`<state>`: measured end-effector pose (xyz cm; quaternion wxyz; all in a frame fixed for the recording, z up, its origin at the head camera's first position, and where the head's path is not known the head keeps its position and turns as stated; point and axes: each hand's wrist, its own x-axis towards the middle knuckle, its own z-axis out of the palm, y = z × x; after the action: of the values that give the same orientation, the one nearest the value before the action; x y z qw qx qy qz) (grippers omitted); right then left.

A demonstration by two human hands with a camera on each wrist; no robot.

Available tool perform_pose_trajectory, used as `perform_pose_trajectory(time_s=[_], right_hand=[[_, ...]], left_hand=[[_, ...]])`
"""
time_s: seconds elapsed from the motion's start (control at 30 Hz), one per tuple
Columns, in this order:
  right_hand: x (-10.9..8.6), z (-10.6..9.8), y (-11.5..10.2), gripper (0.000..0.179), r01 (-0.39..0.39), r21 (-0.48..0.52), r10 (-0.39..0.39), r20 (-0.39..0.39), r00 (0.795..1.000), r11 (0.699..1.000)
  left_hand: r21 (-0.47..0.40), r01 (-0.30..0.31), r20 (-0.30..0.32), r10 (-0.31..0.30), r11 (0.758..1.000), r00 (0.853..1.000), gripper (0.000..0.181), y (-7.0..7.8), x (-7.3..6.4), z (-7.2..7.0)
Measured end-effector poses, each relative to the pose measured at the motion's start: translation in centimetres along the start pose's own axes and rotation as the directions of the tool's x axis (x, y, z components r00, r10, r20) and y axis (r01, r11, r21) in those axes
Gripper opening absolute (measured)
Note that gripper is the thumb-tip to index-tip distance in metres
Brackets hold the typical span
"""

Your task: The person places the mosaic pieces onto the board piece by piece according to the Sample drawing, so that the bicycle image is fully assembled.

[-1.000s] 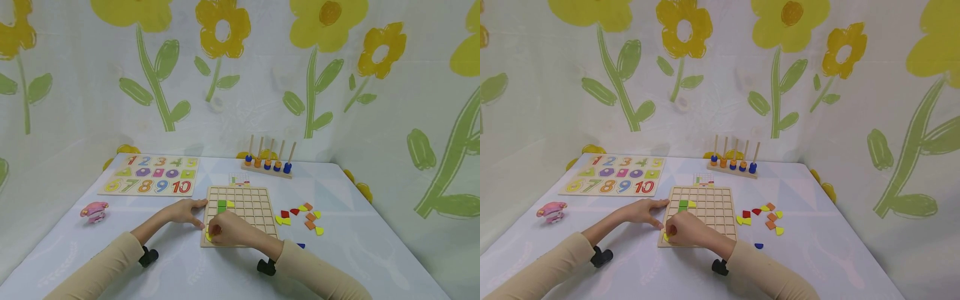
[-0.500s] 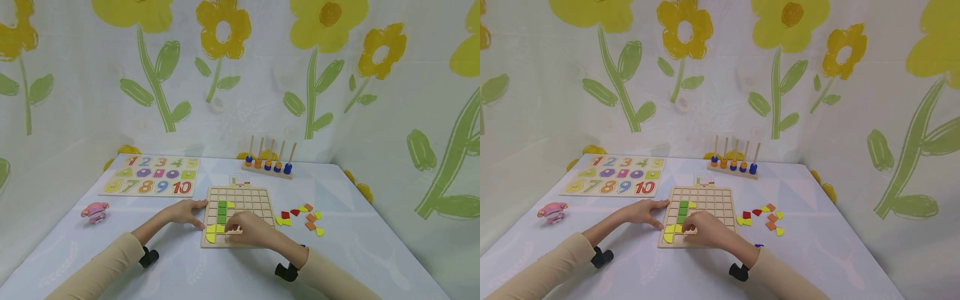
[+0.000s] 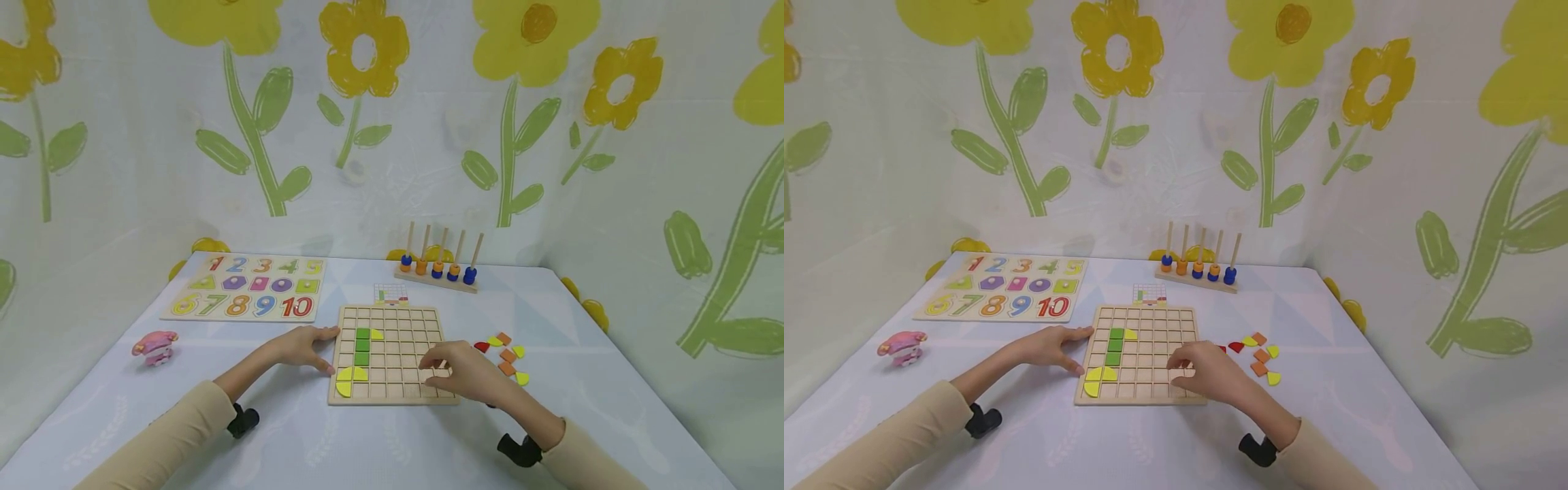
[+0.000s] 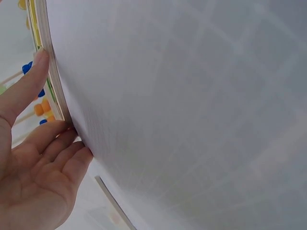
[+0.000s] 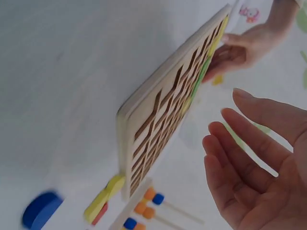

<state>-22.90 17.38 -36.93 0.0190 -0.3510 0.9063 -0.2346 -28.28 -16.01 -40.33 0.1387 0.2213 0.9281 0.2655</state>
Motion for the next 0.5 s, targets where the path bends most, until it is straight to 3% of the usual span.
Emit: perform_pose_trajectory(time_s=[0.13, 0.5], right_hand=[[-1.4, -1.0, 1.5, 0.018, -0.018, -0.030, 0.017, -0.028, 0.999, 0.999], [-5.4, -3.1, 4.6, 0.020, -0.201, -0.039, 0.200, -0.037, 0.979, 0.979]], left_hand=[[0.000, -0.001, 0.001, 0.001, 1.000, 1.000, 0.089, 0.0, 0.0, 0.0], [-0.001, -0.009, 0.002, 0.009, 1.000, 1.000, 0.089, -0.2, 0.1, 0.0]])
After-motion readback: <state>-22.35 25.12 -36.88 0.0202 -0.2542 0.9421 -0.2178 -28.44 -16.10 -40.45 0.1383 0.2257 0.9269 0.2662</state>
